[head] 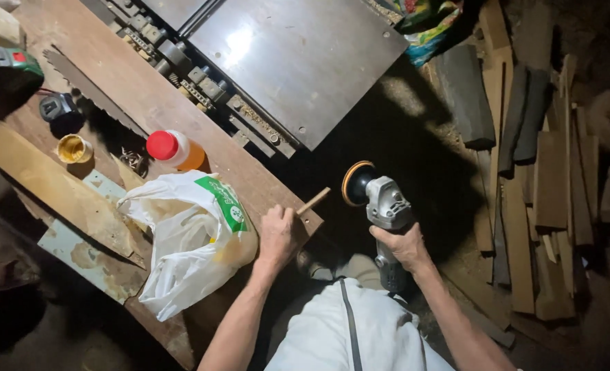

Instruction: Sanding a small wooden piece with a power sander and then mixing wood filler or glue in a small container.

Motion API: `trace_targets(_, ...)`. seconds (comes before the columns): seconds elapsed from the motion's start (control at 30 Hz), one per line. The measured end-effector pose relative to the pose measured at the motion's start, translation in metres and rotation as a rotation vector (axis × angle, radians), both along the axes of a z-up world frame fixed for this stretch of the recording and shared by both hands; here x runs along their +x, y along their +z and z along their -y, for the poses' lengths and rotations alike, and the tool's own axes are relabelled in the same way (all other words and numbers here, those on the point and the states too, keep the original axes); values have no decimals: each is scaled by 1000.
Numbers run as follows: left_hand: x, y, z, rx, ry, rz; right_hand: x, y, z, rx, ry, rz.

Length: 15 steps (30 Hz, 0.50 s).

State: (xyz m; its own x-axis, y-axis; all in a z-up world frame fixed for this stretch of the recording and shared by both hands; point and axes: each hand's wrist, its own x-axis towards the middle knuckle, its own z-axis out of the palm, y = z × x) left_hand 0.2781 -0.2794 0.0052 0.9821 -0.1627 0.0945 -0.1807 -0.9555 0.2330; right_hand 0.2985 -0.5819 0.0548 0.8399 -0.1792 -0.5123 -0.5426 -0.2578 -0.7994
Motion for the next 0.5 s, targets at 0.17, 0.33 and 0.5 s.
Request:
trace_targets(0.17, -13, -74, -13, -224, 3, 123, -6, 20, -27, 156, -63, 136)
trace_targets(0.33, -19, -80, -36, -350, 81, 219, 1, 9, -25, 220, -143, 145)
trace_targets(0.5, -25, 2, 25, -417, 98, 72, 29, -68, -7, 236, -458, -163)
